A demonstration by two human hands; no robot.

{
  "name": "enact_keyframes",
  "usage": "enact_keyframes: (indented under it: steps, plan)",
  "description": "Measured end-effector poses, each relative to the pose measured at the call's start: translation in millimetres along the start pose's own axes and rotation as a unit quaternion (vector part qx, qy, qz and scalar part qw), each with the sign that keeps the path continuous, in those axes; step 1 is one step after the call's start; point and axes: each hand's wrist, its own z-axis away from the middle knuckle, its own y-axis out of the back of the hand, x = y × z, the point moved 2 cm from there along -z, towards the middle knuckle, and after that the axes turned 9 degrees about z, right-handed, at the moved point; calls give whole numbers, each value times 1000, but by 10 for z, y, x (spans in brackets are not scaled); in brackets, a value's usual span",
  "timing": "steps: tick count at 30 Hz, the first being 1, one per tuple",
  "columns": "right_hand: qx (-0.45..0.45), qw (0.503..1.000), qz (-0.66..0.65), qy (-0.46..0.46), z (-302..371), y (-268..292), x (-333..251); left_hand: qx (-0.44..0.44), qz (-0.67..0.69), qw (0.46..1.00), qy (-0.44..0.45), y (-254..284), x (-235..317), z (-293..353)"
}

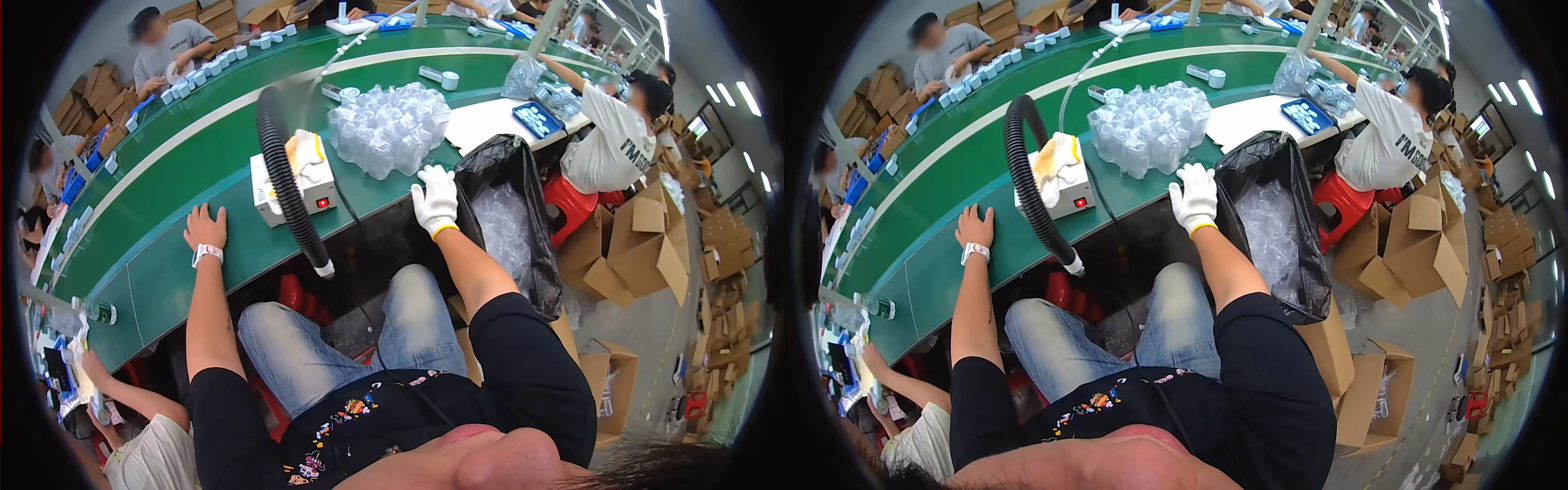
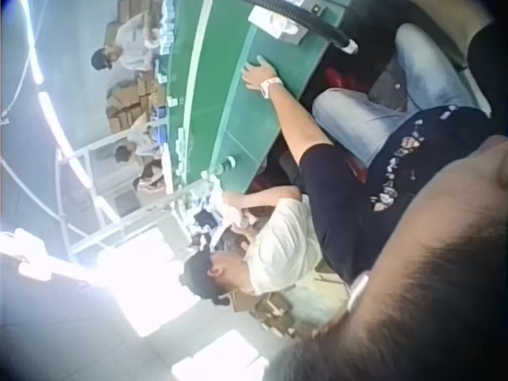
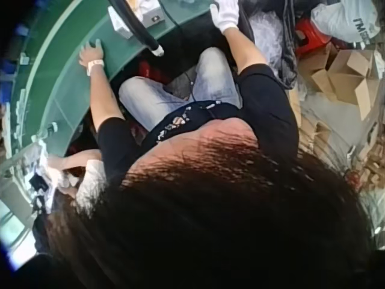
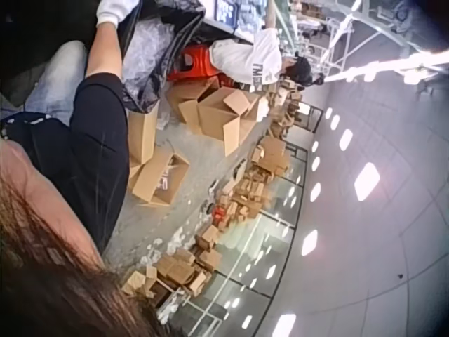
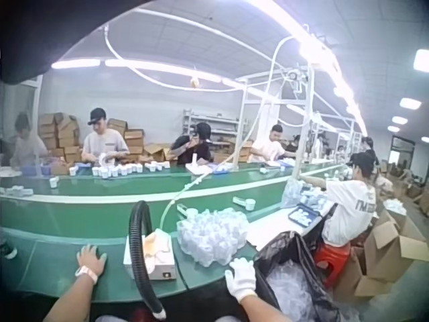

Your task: The worker is assembling electronic parts into plastic housings and applying a substance using a tube-fed dispenser.

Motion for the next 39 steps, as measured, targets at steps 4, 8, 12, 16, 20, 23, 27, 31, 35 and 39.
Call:
enact_keyframes:
  steps: [4, 8, 12, 16, 20, 23, 27, 31, 35, 39]
  plan:
    - [-15, 1000, 11, -3, 10, -5, -4, -9, 8, 1000, 1, 19, 50, 32]
    - [-27, 999, 31, -1, 1, -2, -33, -11, 12, 1000, 5, 31, 44, 44]
    - [-32, 999, 32, 3, -2, -4, -65, -17, 11, 1000, 2, 35, 19, 52]
    - [-29, 999, 38, -5, 19, -30, -45, -24, 15, 1000, 0, 24, 77, 48]
    - [-23, 999, 27, -21, 37, -42, -77, -25, 7, 1000, 2, 41, 48, 51]
    - [-19, 999, 18, -29, 51, -43, -97, -26, 5, 1000, 3, 37, 59, 57]
    - [-19, 999, 13, -27, 49, -28, -56, -24, 10, 1000, 1, 46, 57, 48]
    - [-35, 999, 0, -23, 4, 27, -21, -40, 10, 999, 4, 61, 52, 29]
    - [-71, 997, -28, -31, -58, 109, 15, -64, 1, 998, -7, 73, 62, 82]
    - [-105, 993, -43, -35, -100, 156, -38, -64, -14, 995, -78, 82, -174, 184]
